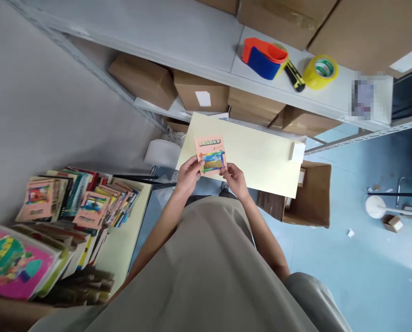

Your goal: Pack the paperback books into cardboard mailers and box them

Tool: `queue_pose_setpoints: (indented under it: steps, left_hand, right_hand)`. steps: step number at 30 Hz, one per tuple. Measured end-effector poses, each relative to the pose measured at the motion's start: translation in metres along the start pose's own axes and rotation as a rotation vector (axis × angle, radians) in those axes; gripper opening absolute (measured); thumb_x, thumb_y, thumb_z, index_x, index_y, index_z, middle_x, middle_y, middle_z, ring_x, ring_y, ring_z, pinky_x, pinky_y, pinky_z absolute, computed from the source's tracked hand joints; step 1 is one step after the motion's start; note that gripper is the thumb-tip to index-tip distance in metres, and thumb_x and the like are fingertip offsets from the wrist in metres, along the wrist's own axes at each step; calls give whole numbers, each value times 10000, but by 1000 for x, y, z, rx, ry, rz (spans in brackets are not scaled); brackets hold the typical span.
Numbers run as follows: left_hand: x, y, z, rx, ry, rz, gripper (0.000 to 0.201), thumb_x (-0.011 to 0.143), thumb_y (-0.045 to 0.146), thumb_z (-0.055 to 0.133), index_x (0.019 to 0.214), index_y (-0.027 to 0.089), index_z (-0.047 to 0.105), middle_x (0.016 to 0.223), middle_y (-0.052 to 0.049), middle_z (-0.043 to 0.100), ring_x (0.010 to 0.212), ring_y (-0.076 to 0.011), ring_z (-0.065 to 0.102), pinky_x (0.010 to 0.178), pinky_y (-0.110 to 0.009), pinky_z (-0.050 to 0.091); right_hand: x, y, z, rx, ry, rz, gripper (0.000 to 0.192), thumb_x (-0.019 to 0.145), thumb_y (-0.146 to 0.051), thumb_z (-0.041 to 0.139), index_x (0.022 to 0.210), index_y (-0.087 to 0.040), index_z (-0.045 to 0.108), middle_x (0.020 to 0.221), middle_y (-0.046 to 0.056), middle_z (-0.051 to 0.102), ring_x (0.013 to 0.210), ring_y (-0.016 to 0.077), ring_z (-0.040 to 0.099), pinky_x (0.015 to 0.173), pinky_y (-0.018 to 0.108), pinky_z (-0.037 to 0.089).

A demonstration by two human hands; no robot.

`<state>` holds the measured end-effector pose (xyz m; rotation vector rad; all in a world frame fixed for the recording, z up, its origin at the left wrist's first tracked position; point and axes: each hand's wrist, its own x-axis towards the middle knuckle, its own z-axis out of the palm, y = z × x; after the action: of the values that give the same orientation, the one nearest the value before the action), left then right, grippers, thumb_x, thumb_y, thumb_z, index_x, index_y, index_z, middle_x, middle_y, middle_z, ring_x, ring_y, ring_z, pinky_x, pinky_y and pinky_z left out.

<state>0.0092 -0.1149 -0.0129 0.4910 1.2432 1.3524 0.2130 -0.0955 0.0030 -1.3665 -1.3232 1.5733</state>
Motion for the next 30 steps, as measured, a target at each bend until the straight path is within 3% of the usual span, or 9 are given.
queue_pose_setpoints:
  steps: [4, 6, 9, 14, 17, 20, 22, 26, 30]
  left_hand:
    - [10, -13, 51, 42, 14, 1, 661, 752, 641, 1043, 1226, 221, 852, 1249, -104, 893, 1130, -295, 838, 885, -344, 666]
    - [8, -18, 69, 61, 16, 29, 645, 767, 642, 1039, 1228, 231, 856, 1268, -103, 892, 1170, -300, 838, 976, -386, 679]
    - [2, -23, 92, 115, 11, 63, 608, 802, 664, 1011, 1203, 230, 870, 1270, -113, 890, 1180, -307, 838, 1031, -431, 688]
    - [-12, -21, 116, 297, -53, 163, 499, 901, 623, 941, 1209, 234, 890, 1322, -119, 860, 1214, -302, 828, 1072, -455, 705]
    - [-13, -16, 113, 371, -129, 197, 484, 926, 565, 927, 1300, 264, 870, 1446, -124, 803, 1289, -289, 796, 1044, -408, 712]
    - [-4, -12, 98, 368, -31, 167, 590, 909, 590, 942, 1375, 250, 819, 1440, -151, 797, 1263, -291, 785, 1022, -404, 699]
    - [4, -10, 86, 352, 34, 123, 674, 864, 632, 975, 1377, 230, 802, 1422, -167, 804, 1249, -302, 780, 1031, -416, 680]
    - [10, -7, 70, 294, -69, 6, 616, 883, 728, 927, 1176, 192, 854, 1208, -134, 859, 1167, -279, 789, 1077, -402, 632]
    - [9, -9, 68, 268, -21, -2, 573, 844, 732, 949, 1069, 211, 869, 1041, -65, 858, 957, -212, 773, 928, -335, 634]
  right_hand:
    - [6, -1, -51, -248, 257, -171, 461, 1020, -681, 765, 1254, -284, 780, 1354, 151, 813, 1234, 327, 746, 1018, 529, 681]
    - [7, -7, -61, -266, 270, -204, 361, 1074, -614, 721, 1246, -309, 812, 1400, 146, 808, 1331, 346, 706, 1117, 565, 657]
    - [11, -19, -59, -129, 198, -161, 350, 1046, -607, 801, 1252, -327, 841, 1378, 119, 828, 1298, 341, 731, 1135, 527, 655]
    - [21, -27, -48, 36, 191, -83, 532, 896, -634, 961, 1305, -328, 812, 1298, 88, 836, 1213, 327, 774, 1050, 459, 655]
    - [27, -28, -59, 6, 209, -59, 407, 978, -694, 853, 1091, -306, 808, 975, 45, 794, 958, 267, 745, 913, 399, 631]
    - [31, -30, -75, 5, 156, -69, 510, 988, -773, 798, 883, -278, 738, 786, 4, 674, 765, 200, 621, 740, 343, 568]
    - [33, -32, -81, 80, 93, -75, 546, 963, -803, 813, 886, -267, 747, 779, -3, 669, 753, 189, 607, 701, 330, 550]
    - [37, -32, -81, 210, 31, -40, 549, 886, -803, 900, 958, -267, 809, 811, 10, 737, 865, 239, 712, 766, 358, 611]
    - [43, -24, -78, 233, 17, -4, 545, 886, -780, 911, 1075, -273, 845, 960, 48, 846, 993, 285, 794, 883, 414, 676]
